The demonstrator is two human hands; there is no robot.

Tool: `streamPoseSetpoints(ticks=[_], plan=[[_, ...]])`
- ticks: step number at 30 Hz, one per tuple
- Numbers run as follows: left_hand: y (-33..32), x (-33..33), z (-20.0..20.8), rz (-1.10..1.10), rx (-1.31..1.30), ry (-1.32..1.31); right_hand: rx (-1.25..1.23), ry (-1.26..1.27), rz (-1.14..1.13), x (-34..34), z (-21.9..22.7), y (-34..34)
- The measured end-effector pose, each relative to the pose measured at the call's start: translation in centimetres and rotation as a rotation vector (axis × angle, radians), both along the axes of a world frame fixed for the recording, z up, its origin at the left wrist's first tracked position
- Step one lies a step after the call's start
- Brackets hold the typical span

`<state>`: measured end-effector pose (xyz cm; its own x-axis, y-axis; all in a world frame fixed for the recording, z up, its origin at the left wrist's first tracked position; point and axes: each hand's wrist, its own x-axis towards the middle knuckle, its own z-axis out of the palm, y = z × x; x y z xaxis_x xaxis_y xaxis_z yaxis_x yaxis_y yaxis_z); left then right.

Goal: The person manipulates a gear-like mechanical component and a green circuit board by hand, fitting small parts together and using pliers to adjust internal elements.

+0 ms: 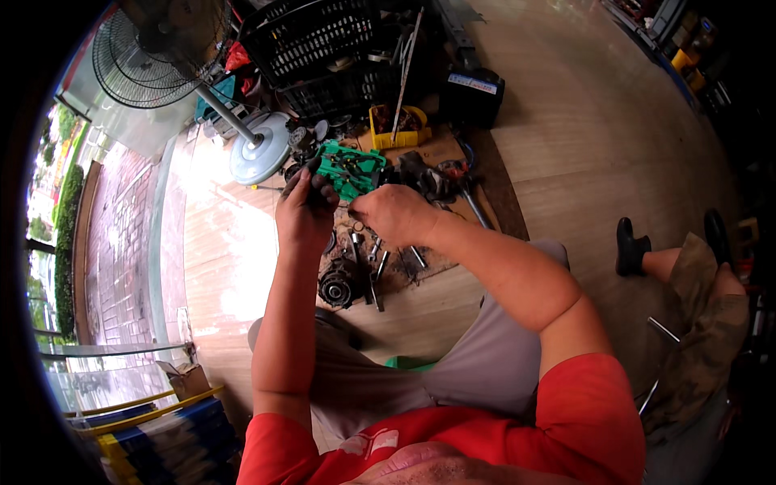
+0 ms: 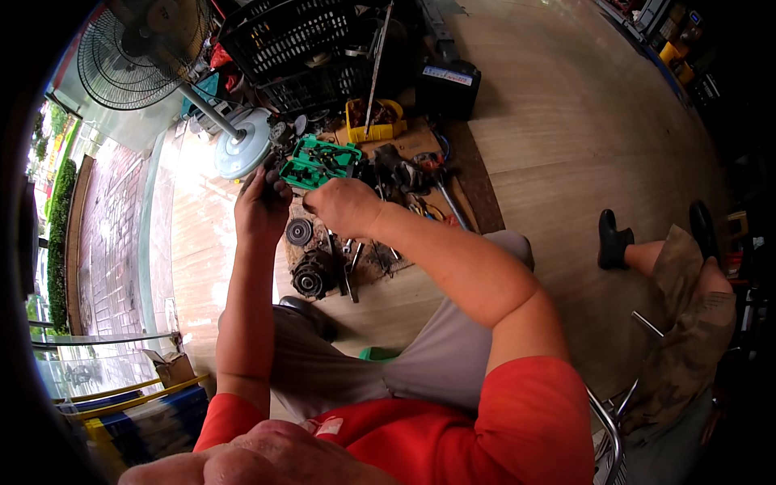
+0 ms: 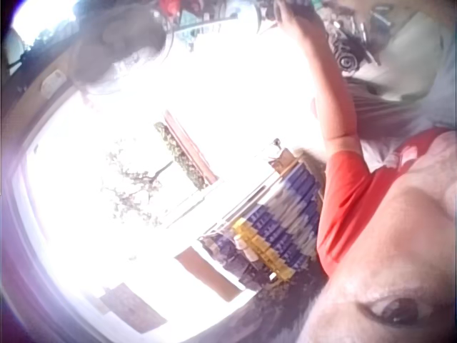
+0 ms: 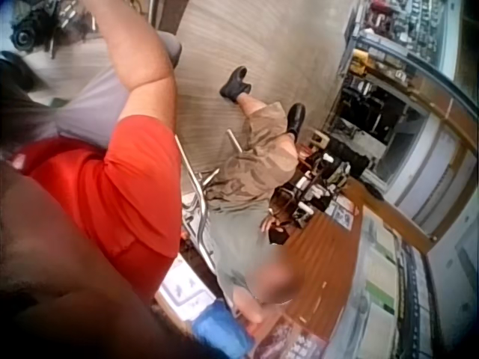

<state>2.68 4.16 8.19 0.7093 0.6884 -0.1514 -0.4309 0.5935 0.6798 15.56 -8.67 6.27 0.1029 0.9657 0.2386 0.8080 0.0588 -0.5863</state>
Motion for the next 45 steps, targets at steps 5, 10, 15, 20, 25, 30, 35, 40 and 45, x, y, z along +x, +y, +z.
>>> streamPoseSetpoints(ticks=[5, 10, 15, 20, 25, 30, 35, 40, 45], plan=[[-0.1, 0.0, 0.2, -0.075, -0.005, -0.045, 0.049, -0.008, -0.023, 0.6, 0.6, -0.4], [0.2, -0.2, -0.1, -0.141, -0.012, -0.124, 0.047, -0.026, -0.052, 1.7, 1.6, -0.5], [0.4, -0.5, 0.2, -0.263, 0.030, -0.109, -0.081, -0.068, -0.047, 3.0, 3.1, -0.7], [0.0, -0.4, 0.4, -0.294, 0.076, -0.058, -0.112, -0.065, -0.026, 4.4, 3.2, -0.9], [0.3, -0.8, 0.2, -0.433, 0.106, -0.025, -0.113, -0.101, -0.007, 4.7, 3.0, -0.9], [-0.8, -1.0, 0.4, -0.569, 0.275, 0.256, -0.091, -0.130, -0.025, 6.1, 3.1, -1.1], [-2.0, -0.4, -0.2, -0.620, 0.474, 0.495, -0.036, -0.170, -0.051, 6.3, 2.7, -1.0], [-2.3, -0.2, -1.0, -0.542, 0.586, 0.570, -0.027, -0.187, -0.098, 5.0, 3.2, -1.0], [-2.1, 0.4, -1.3, -0.420, 0.518, 0.514, -0.047, -0.153, -0.144, 4.0, 3.7, -1.2]])
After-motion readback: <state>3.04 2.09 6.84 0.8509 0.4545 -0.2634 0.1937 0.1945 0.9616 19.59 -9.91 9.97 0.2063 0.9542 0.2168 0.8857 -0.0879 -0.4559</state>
